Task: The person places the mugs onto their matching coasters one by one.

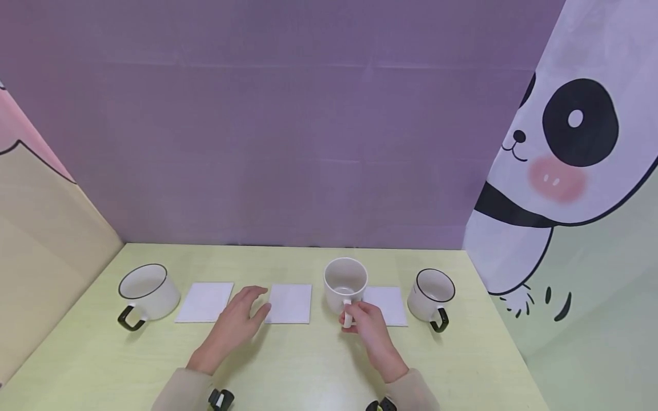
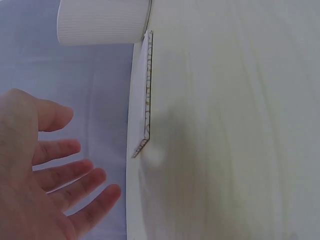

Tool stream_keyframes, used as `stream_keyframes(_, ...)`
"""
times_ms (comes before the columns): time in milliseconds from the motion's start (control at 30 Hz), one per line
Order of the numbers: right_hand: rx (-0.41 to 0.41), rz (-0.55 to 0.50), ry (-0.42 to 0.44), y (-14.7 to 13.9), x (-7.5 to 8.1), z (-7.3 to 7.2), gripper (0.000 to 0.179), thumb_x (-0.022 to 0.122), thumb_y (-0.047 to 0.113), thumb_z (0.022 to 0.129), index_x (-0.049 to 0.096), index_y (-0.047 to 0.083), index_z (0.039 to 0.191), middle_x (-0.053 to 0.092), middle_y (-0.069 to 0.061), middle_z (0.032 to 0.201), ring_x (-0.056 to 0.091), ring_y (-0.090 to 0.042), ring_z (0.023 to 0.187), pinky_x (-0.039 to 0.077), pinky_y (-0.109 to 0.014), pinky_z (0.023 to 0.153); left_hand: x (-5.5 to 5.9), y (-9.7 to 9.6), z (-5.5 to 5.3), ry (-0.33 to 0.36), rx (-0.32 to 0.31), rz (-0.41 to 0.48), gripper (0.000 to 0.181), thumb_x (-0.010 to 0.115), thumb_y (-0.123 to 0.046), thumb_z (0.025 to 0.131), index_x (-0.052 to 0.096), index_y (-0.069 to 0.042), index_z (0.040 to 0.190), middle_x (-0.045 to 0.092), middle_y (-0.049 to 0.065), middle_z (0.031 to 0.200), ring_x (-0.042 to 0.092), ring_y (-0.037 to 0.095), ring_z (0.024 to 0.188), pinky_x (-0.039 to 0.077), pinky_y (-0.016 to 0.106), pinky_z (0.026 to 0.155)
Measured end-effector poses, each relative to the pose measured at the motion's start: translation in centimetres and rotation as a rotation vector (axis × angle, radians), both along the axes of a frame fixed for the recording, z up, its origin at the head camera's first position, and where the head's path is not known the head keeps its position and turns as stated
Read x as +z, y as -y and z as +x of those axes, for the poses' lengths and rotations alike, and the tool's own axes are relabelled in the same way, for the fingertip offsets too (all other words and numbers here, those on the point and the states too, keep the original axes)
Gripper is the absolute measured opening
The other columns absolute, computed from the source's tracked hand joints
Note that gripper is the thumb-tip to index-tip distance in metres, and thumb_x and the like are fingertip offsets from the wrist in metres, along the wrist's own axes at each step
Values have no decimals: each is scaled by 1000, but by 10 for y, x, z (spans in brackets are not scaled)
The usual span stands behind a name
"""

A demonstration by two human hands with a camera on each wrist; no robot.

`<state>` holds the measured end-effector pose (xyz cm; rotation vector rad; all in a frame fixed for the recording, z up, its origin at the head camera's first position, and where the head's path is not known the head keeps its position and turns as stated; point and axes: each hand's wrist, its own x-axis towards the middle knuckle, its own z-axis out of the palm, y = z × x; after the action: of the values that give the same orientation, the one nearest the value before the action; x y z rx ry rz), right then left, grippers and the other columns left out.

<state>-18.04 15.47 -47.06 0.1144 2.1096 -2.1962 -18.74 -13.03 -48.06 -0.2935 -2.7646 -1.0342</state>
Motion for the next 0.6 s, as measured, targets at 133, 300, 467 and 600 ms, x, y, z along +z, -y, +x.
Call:
stream_keyframes(133, -1, 1, 0, 1, -1, 0, 19, 56, 7, 96, 64, -7, 85, 62, -8, 77, 63, -21, 78, 57, -35, 75, -2, 0, -2, 4, 2, -8, 39, 62, -21, 100, 61, 0, 133, 55, 17, 139, 50, 37, 131, 43, 54, 106)
stream_keyframes(300, 9, 11, 0, 0, -1, 0, 21, 55, 8, 97, 63, -10, 89, 62, -7, 78, 63, -22, 80, 57, -35, 76, -4, 1, -6, 4, -1, -19, 38, 62, -20, 100, 61, 0, 132, 55, 18, 139, 49, 37, 132, 43, 55, 106)
stream_keyframes(467, 25, 28, -4, -1, -1, 0, 22, 54, 8, 97, 62, -10, 88, 62, -7, 79, 62, -22, 81, 57, -37, 78, -6, 2, -11, 12, -14, -30, 38, 61, -20, 100, 61, 0, 132, 55, 18, 139, 49, 38, 131, 43, 54, 107)
stream_keyframes(600, 23, 47, -4, -1, -1, 0, 22, 55, 9, 98, 62, -8, 87, 61, -8, 79, 62, -22, 82, 58, -40, 80, -7, 1, -15, 16, -31, -49, 38, 61, -21, 100, 61, -1, 132, 55, 16, 139, 50, 37, 130, 45, 55, 103)
